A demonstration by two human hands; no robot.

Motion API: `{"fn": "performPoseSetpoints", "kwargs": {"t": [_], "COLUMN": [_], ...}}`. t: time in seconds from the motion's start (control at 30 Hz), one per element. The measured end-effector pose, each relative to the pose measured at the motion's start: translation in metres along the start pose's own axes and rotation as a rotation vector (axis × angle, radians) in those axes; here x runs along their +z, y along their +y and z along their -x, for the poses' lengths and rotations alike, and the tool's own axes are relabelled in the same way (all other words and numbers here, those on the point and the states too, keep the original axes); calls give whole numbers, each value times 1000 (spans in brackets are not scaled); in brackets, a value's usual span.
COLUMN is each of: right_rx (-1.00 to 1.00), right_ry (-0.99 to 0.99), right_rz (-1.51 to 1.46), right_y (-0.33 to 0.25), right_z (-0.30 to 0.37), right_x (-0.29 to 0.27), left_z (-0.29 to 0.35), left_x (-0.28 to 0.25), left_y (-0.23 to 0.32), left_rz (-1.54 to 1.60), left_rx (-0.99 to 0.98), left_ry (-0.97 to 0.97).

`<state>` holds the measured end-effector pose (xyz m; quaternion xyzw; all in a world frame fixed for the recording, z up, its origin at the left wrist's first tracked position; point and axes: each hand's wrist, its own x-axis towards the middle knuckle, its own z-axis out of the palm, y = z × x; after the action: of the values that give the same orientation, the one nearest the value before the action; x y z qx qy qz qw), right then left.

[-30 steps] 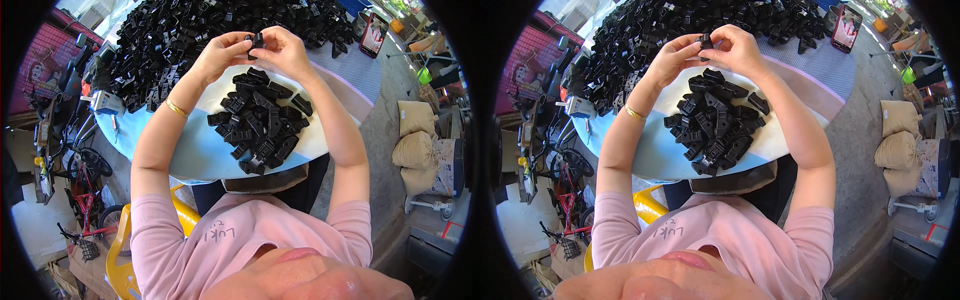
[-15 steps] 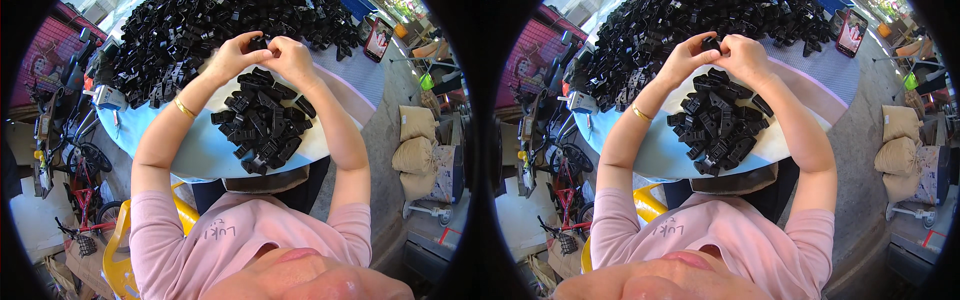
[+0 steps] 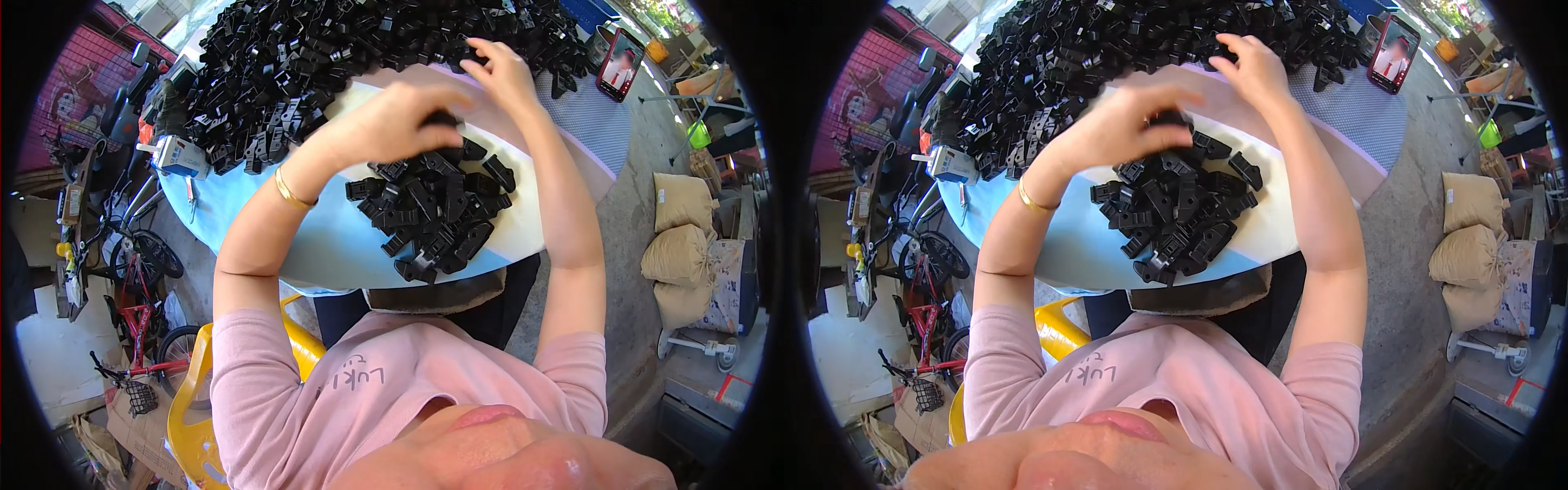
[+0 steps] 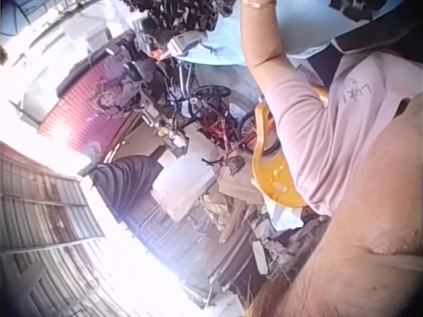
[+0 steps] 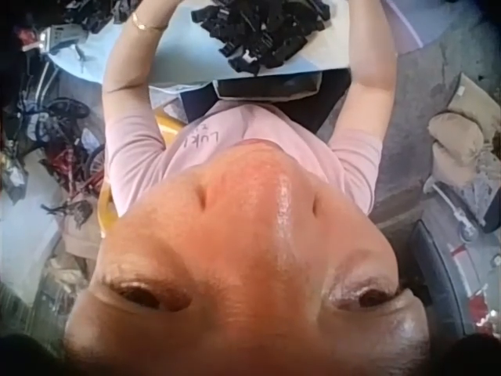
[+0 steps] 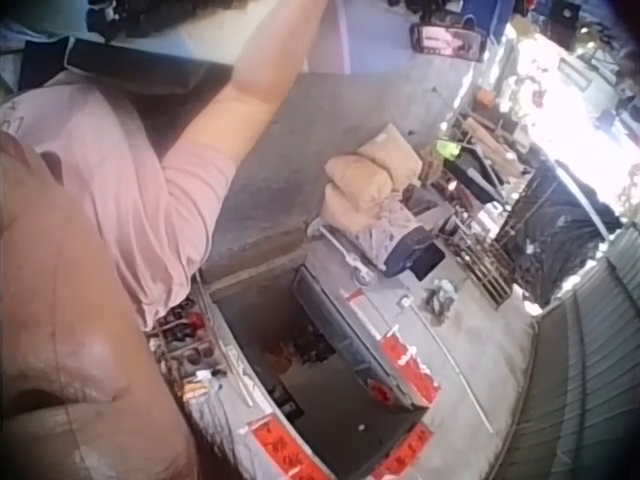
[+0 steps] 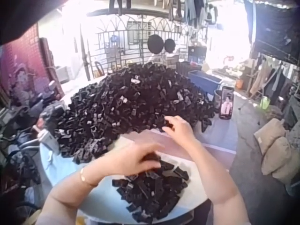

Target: Assembling or inspecting small black plastic components at a workstation.

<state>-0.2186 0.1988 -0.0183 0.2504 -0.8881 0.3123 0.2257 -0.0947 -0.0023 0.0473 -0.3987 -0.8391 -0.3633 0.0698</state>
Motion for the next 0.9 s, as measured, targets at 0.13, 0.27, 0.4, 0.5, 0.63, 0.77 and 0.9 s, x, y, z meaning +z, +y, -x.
{"fn": "performPoseSetpoints", "kwargs": {"t": [0.13,0.27,0.4,0.5,0.63,0.77,0.9], "right_rx": [-51,-116,-95,-83,-126,-152,-179], "right_ry": [-92,-214,-298,-335,-347,-328,-238], "right_rz": [102,125,73,57,95,97,-251], "right_y": [-7,-21,-46,-53,-53,-51,-74], "right_z": [-1,3,13,15,15,15,17], "right_x": [7,4,8,7,8,7,2], "left_z": [7,11,40,71,101,97,72], "left_x": [2,-9,-47,-82,-77,-58,-42], "left_y": [17,7,-33,-37,-33,-45,-43], "left_rz": [-143,50,-442,-613,-770,-678,-522], "left_rx": [75,89,-274,-491,-639,-634,-557], "left_ry": [-284,-55,399,351,181,234,393]}}
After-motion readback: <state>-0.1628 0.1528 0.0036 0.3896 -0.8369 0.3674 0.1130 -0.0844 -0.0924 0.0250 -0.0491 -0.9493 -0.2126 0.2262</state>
